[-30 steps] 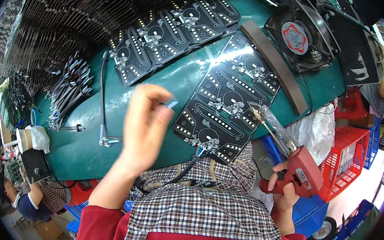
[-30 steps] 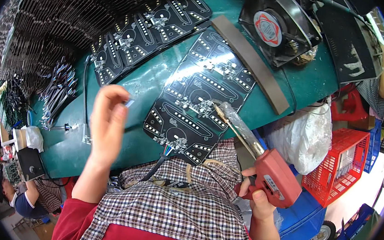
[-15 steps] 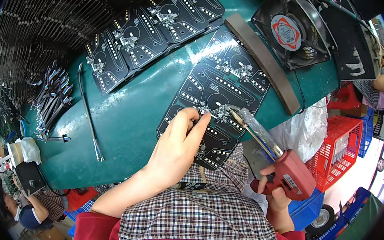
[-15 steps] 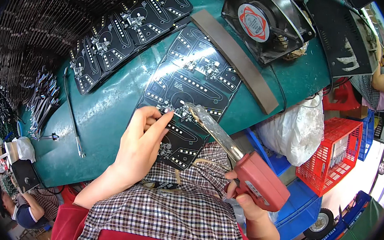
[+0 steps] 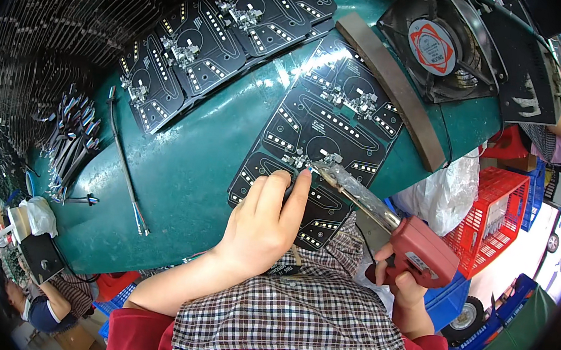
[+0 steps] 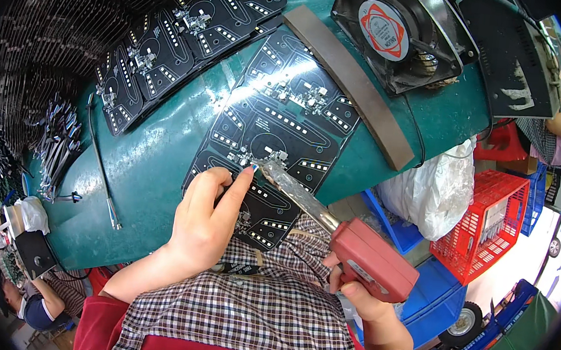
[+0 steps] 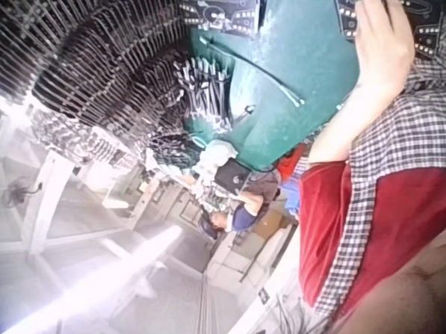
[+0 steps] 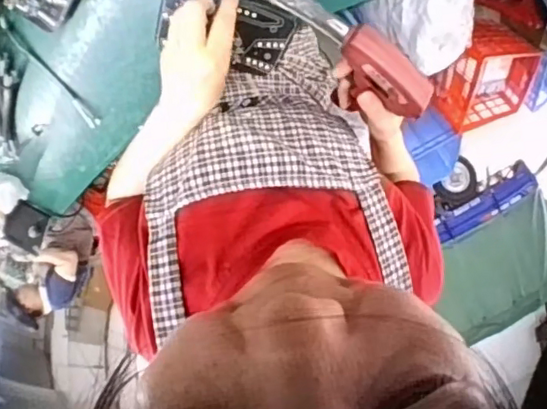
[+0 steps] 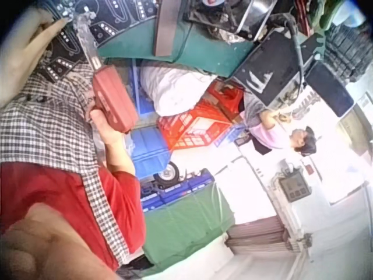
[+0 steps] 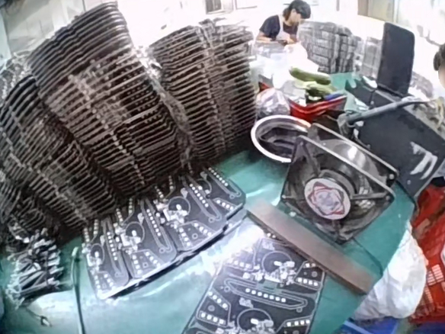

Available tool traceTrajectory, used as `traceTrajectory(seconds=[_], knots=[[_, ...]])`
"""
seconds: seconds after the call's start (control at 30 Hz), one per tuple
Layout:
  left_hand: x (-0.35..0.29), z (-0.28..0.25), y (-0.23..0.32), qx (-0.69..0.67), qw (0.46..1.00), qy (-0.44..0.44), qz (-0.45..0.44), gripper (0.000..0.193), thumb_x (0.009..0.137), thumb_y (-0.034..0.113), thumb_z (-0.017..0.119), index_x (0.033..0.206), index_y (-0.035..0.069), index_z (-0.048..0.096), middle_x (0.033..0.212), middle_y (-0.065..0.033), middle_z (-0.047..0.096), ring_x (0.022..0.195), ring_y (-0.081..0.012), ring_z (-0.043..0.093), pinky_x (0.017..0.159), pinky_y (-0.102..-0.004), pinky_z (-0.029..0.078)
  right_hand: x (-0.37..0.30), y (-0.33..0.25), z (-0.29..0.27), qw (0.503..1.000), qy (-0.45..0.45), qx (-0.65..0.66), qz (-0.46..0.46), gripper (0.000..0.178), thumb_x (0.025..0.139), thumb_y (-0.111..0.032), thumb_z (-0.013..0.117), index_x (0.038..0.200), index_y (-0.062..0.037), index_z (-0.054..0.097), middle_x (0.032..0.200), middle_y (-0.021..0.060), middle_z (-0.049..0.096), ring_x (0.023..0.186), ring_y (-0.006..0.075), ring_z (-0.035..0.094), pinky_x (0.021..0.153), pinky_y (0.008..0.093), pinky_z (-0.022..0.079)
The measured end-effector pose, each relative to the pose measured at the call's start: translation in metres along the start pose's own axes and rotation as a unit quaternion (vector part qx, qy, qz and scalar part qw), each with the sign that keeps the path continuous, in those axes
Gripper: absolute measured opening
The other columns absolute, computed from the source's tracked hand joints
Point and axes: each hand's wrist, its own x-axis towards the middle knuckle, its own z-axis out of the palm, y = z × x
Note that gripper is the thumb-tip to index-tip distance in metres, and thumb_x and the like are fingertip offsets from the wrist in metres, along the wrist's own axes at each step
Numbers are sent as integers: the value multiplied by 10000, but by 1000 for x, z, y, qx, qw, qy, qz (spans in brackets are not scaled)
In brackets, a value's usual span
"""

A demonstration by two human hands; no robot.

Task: The person solders wires onto circuit boards using a soldering gun, moves the boards on the table, and feeds solder wire into the soldering gun.

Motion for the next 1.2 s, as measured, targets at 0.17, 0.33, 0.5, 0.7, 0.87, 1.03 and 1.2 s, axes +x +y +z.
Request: traceTrajectory(seconds=[0.17,0.33,0.5,0.7,0.87,1.03,1.2], knots=[[1,-1,1,9,1000,-8,3,448,636,26,568,1075,-67,575,918,-120,492,737,-192,521,560,-229,479,5,-4,6,1000,19,-3,4,556,771,-320,707,1141,38,497,911,124,591,562,146,550,498,237,449],[2,0,2,20,1000,-8,7,437,646,29,563,1070,-78,572,913,-124,497,731,-191,519,550,-224,475,3,-4,6,998,41,-19,32,524,766,-318,707,1098,35,509,807,91,587,557,144,546,499,248,438],[3,0,3,39,999,-7,12,435,649,40,560,1065,-86,568,905,-129,502,711,-189,509,537,-221,471,-2,0,2,996,65,-38,44,557,747,-299,723,1128,47,509,740,76,587,569,153,558,518,260,446],[6,-5,7,77,996,-36,17,407,668,59,547,1051,-79,562,892,-127,507,704,-178,500,517,-211,455,0,-5,-11,924,3,-378,-60,705,685,-252,764,1214,107,464,943,150,651,647,122,599,592,252,484],[7,-4,8,83,996,-34,23,414,668,62,550,1055,-83,555,890,-125,505,710,-178,503,512,-213,459,-5,-1,-3,990,33,-135,-5,745,711,-263,757,1265,87,402,997,161,628,599,103,560,518,225,450],[4,-2,7,60,997,-33,21,423,667,57,551,1064,-89,549,898,-126,504,713,-183,510,506,-217,470,0,-3,0,999,13,-51,-3,790,737,-263,745,1317,62,319,947,148,612,559,98,523,471,193,402],[6,-6,13,16,998,-55,-41,465,652,-22,580,1116,-52,564,885,-115,477,747,-227,534,583,-278,482,0,-2,3,999,22,-30,17,789,733,-242,746,1325,58,319,912,130,604,595,107,538,503,209,417]])
